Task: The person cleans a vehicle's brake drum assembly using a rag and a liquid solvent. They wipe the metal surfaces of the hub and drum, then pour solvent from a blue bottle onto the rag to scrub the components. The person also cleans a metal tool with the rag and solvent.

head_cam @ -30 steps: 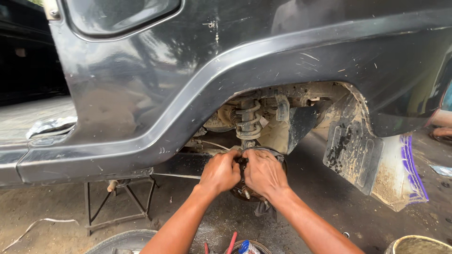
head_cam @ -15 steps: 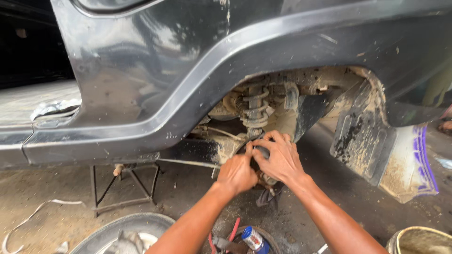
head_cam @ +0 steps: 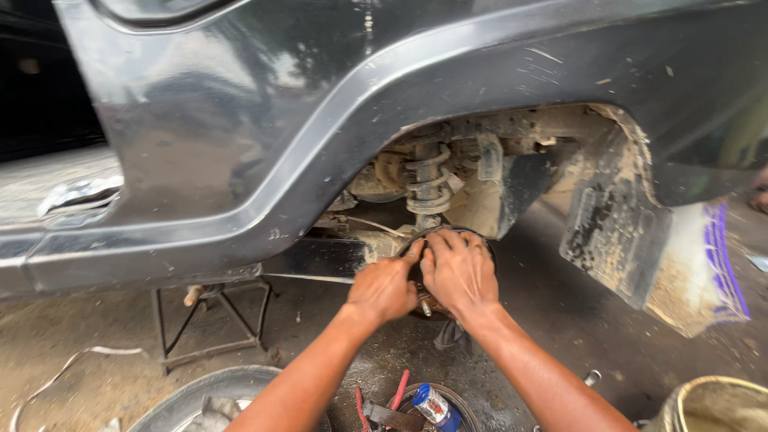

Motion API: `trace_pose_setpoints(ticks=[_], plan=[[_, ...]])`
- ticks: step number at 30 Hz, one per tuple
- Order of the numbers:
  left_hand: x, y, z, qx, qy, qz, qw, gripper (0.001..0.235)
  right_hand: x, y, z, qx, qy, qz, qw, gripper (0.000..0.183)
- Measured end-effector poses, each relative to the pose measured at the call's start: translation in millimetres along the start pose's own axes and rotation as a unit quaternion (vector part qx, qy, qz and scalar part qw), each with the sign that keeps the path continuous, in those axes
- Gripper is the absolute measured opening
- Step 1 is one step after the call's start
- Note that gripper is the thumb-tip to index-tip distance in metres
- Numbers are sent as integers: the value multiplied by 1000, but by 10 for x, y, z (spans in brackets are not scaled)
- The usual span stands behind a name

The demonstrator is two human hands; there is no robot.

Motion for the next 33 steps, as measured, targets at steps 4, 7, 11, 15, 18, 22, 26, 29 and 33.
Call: trace_pose_setpoints(ticks=[4,7,11,15,18,22,26,29,33], plan=[[11,-103,49,39,-16,-8,999,91,33,-58,51,-43,-70,31,996,42],[53,-67,51,41,-24,10,999,96,23,41,-54,79,13,79,994,31],[7,29,-53,45,-15,42,998,98,-13,-9,-13,-11,-12,0,1000,26],[-38,-3,-27,29,-49,24,998,94,-34,-31,13,-45,-23,-49,998,26],[-103,-30,-20,10,-53,20,998,89,-32,-72,-10,-26,9,-61,998,27],[-81,37,-47,29,-46,22,998,83,-69,-91,-113,48,123,-90,987,27],[25,117,-138,31,-50,47,997,71,-36,-73,-160,46,204,-100,973,23],[16,111,-158,15,-41,47,998,59,-9,-57,-129,37,242,-121,962,23],[-25,69,-124,19,-52,0,998,74,-26,-67,-126,-17,108,-103,989,20]])
Point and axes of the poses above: each hand's wrist, its own z-axis away from the middle knuckle, its own y-axis out of the palm, x = y × z, the point moved 3 cm from there along -z, towards the middle knuckle, and after that the axes turned 7 degrees about -x, right-handed, at the moved point
